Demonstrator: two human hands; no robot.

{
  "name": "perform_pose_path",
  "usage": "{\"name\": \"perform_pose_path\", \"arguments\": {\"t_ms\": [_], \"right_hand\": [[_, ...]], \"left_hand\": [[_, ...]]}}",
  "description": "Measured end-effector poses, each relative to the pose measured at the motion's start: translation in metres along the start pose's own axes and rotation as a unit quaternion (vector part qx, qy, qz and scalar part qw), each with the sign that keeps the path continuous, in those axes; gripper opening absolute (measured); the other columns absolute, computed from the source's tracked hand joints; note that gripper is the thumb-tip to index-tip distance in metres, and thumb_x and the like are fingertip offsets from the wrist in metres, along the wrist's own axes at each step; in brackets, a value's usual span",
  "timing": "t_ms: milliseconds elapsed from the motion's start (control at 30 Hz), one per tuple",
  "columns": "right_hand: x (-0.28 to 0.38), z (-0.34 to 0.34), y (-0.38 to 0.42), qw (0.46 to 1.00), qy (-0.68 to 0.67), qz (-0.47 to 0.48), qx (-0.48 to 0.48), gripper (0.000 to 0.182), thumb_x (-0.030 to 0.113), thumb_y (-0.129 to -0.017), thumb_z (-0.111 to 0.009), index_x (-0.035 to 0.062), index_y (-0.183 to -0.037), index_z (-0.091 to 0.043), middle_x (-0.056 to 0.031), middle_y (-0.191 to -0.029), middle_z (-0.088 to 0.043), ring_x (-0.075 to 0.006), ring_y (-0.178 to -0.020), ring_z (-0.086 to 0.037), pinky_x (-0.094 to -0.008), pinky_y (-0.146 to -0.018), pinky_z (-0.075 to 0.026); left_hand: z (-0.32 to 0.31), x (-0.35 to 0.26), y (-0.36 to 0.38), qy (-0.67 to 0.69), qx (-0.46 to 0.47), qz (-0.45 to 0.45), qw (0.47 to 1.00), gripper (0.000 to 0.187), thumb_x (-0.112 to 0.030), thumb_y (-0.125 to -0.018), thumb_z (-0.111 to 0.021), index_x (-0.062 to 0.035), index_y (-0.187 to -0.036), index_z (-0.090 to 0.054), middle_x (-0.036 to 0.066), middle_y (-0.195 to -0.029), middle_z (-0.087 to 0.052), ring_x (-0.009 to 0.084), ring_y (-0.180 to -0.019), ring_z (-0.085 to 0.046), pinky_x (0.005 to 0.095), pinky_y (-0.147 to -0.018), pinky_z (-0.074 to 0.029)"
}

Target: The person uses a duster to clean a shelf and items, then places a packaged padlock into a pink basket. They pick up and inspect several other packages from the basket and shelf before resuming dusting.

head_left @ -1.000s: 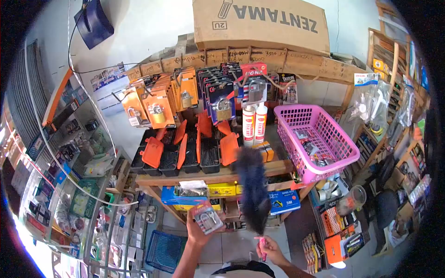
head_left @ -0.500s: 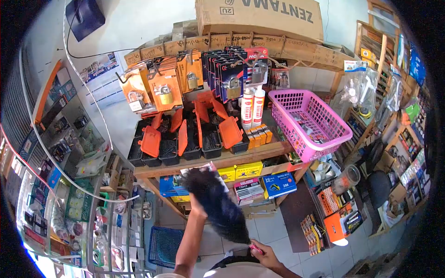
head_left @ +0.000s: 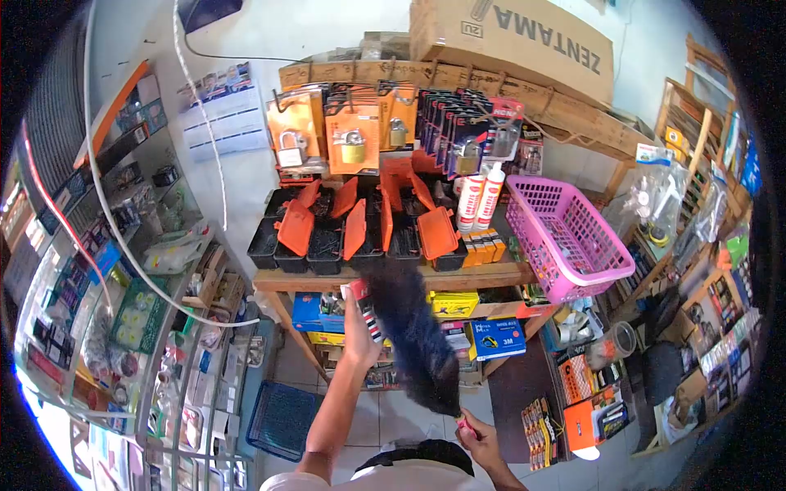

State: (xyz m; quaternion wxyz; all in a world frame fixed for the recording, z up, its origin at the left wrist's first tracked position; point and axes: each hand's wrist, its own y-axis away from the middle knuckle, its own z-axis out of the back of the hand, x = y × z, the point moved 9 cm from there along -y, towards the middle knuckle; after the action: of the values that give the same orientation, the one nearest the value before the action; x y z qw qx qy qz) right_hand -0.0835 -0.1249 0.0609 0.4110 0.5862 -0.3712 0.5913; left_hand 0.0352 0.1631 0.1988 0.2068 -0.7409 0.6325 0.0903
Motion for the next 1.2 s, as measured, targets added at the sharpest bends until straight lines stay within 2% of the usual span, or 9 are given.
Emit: {"name": "perform_pose_path", "arguments": {"t_ms": [300,333,500,567,600,833,900,967,1200], "right_hand": [[0.000,-0.011,-0.004,0.999,0.017,0.003,0.033,0.053,0.032,-0.095,-0.062,-0.0007,-0.136,-0.051,-0.0012,-0.094,-0.063,-0.0072,-0.077,-0.052,-0.0229,-0.073,-0.045],[-0.003,-0.009,-0.004,1.000,0.012,0.002,0.022,0.053,0.032,-0.095,-0.062,-0.0006,-0.135,-0.051,-0.0012,-0.093,-0.062,-0.0072,-0.076,-0.052,-0.0231,-0.072,-0.046],[-0.001,-0.015,-0.008,0.999,0.003,-0.010,0.040,0.056,0.035,-0.094,-0.063,-0.0018,-0.135,-0.051,-0.0009,-0.089,-0.061,-0.0072,-0.072,-0.051,-0.0226,-0.067,-0.045],[0.009,-0.021,-0.008,0.997,0.041,0.024,0.055,0.057,0.035,-0.095,-0.062,-0.0023,-0.136,-0.050,-0.0006,-0.088,-0.061,-0.0072,-0.071,-0.051,-0.0221,-0.065,-0.044],[0.007,-0.020,-0.008,0.999,0.017,0.004,0.038,0.056,0.034,-0.095,-0.062,-0.0025,-0.136,-0.050,-0.0001,-0.087,-0.060,-0.0071,-0.070,-0.050,-0.0217,-0.065,-0.044],[0.029,-0.040,-0.014,0.989,-0.013,0.128,0.070,0.050,0.028,-0.099,-0.058,0.0031,-0.141,-0.047,0.0073,-0.072,-0.046,-0.0024,-0.057,-0.032,-0.0202,-0.053,-0.029],[0.035,-0.041,-0.017,0.990,-0.039,0.120,0.056,0.034,0.036,-0.098,-0.057,0.0035,-0.106,-0.063,0.0076,-0.069,-0.042,-0.0030,-0.057,-0.030,-0.0211,-0.053,-0.027],[0.009,-0.044,-0.019,0.995,-0.063,-0.045,0.070,0.056,0.025,-0.095,-0.062,-0.0020,-0.140,-0.044,-0.0016,-0.080,-0.058,-0.0055,-0.062,-0.047,-0.0195,-0.054,-0.038],[-0.010,-0.059,-0.036,0.993,-0.082,-0.043,0.077,0.051,0.023,-0.096,-0.062,-0.0029,-0.138,-0.047,-0.0002,-0.093,-0.059,-0.0062,-0.076,-0.051,-0.0218,-0.069,-0.045]], "left_hand": [[0.095,0.005,-0.023,-0.388,-0.050,0.006,0.920,0.057,-0.051,-0.100,-0.035,-0.0085,-0.137,-0.045,0.011,-0.129,-0.059,0.0263,-0.112,-0.060,0.0422,-0.096,-0.049],[0.006,-0.010,0.010,-0.031,0.059,0.000,0.998,0.060,-0.055,-0.099,-0.034,-0.0088,-0.136,-0.046,0.013,-0.128,-0.058,0.0257,-0.111,-0.061,0.0414,-0.091,-0.052],[0.026,-0.030,0.008,-0.129,-0.090,-0.053,0.986,0.064,-0.057,-0.099,-0.033,-0.0073,-0.137,-0.047,0.012,-0.123,-0.062,0.0267,-0.104,-0.063,0.0415,-0.092,-0.051],[0.053,-0.025,-0.001,-0.483,-0.058,-0.055,0.872,0.067,-0.060,-0.099,-0.029,-0.0076,-0.138,-0.044,0.013,-0.130,-0.056,0.0228,-0.116,-0.057,0.0408,-0.100,-0.046],[-0.009,-0.036,0.017,-0.040,-0.011,-0.058,0.997,0.067,-0.060,-0.098,-0.029,-0.0086,-0.139,-0.043,0.012,-0.132,-0.056,0.0246,-0.118,-0.056,0.0413,-0.103,-0.043],[0.010,-0.037,0.014,0.005,0.000,-0.069,0.998,0.066,-0.054,-0.099,-0.032,-0.0064,-0.144,-0.039,0.011,-0.141,-0.048,0.0273,-0.129,-0.046,0.0439,-0.112,-0.032],[0.007,-0.035,0.013,0.019,0.023,-0.036,0.999,0.065,-0.052,-0.099,-0.035,-0.0066,-0.145,-0.038,0.011,-0.143,-0.046,0.0270,-0.129,-0.046,0.0434,-0.113,-0.032],[0.020,-0.021,0.009,0.032,0.043,-0.003,0.999,0.065,-0.051,-0.098,-0.038,-0.0069,-0.146,-0.036,0.010,-0.144,-0.044,0.0268,-0.128,-0.046,0.0430,-0.113,-0.031],[0.028,-0.004,0.005,0.026,-0.012,0.033,0.999,0.069,-0.060,-0.091,-0.044,-0.0074,-0.136,-0.046,0.018,-0.123,-0.058,0.0334,-0.110,-0.059,0.0481,-0.091,-0.051]]}}
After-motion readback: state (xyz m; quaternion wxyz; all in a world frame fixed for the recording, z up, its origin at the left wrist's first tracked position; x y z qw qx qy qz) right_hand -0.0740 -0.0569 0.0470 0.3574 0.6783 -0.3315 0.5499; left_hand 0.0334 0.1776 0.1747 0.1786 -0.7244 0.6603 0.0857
